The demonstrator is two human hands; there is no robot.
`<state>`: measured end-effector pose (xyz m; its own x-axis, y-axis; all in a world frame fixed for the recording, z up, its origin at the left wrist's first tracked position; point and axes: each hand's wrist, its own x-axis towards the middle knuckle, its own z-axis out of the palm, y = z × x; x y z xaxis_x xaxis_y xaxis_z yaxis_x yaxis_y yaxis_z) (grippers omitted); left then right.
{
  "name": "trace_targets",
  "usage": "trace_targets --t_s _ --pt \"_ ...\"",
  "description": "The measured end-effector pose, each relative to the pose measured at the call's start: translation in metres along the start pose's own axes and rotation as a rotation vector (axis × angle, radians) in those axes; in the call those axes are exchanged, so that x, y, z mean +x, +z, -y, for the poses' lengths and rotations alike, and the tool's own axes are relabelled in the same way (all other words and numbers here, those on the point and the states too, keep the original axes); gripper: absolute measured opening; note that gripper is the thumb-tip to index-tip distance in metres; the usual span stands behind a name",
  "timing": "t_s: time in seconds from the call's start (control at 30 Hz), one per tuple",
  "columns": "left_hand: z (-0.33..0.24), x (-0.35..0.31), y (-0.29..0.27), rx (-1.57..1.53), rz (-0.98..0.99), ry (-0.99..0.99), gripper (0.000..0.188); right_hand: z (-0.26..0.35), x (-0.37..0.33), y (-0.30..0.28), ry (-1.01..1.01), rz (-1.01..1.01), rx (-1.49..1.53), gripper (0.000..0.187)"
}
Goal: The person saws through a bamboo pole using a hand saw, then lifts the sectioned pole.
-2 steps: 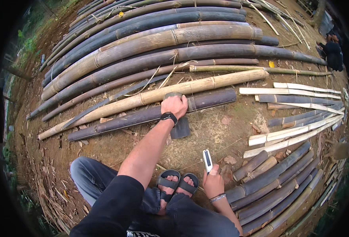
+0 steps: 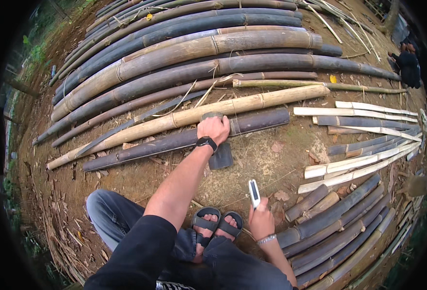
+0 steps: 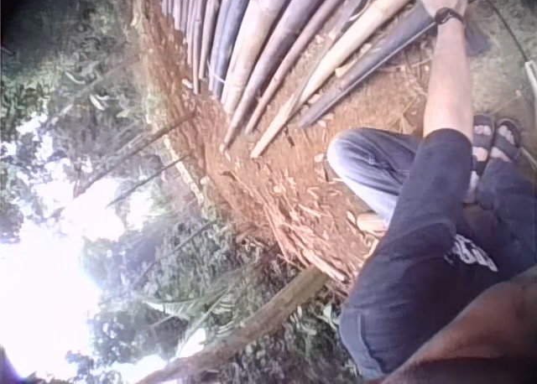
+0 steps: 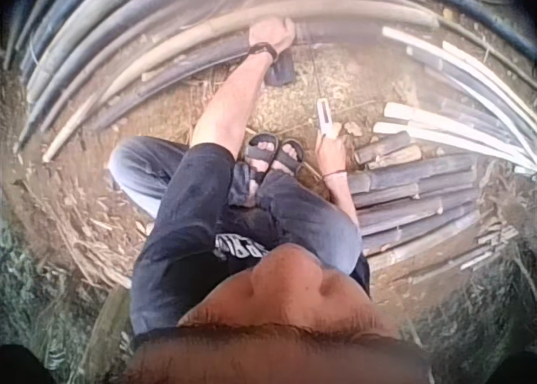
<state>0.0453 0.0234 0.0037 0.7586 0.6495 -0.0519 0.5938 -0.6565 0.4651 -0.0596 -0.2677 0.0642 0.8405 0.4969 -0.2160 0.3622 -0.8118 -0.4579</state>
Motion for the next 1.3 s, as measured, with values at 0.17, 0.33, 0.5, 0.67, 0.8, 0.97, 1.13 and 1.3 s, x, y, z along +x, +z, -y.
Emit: trace_targets --t_s 0.17,0.33,0.5,0.67,0.8,0.97,1.13,1.3 --pt "0.001 0.006 -0.007 0.004 0.036 -0.005 0.056 0.021 0.062 0.014 0.001 0.019 -0.002 0.043" --pt "-0.003 0.004 -0.004 0.001 0.036 -0.024 0.055 -0.010 -0.003 0.004 0.000 0.040 -0.019 0.034" --pt "0.000 0.007 -0.007 0.012 0.052 -0.041 0.055 0.016 0.045 0.010 0.044 0.062 0.004 0.039" --pt "-0.007 0.005 -0.006 0.014 0.016 -0.049 0.054 -0.015 0.002 0.014 0.022 0.040 -0.008 0.046" --pt "0.000 0.012 -0.006 -0.004 0.047 -0.045 0.052 0.013 0.079 0.022 -0.040 -0.001 -0.025 0.043" --pt "-0.006 0.007 -0.009 0.003 0.039 -0.055 0.052 -0.008 -0.006 0.009 -0.003 0.042 -0.019 0.037" --pt "-0.003 0.007 -0.006 0.010 0.040 -0.037 0.052 0.014 0.079 0.017 -0.041 -0.013 0.048 0.038" --pt "-0.002 0.007 -0.006 0.011 0.032 -0.066 0.052 0.001 0.007 0.013 0.033 0.045 0.028 0.039"
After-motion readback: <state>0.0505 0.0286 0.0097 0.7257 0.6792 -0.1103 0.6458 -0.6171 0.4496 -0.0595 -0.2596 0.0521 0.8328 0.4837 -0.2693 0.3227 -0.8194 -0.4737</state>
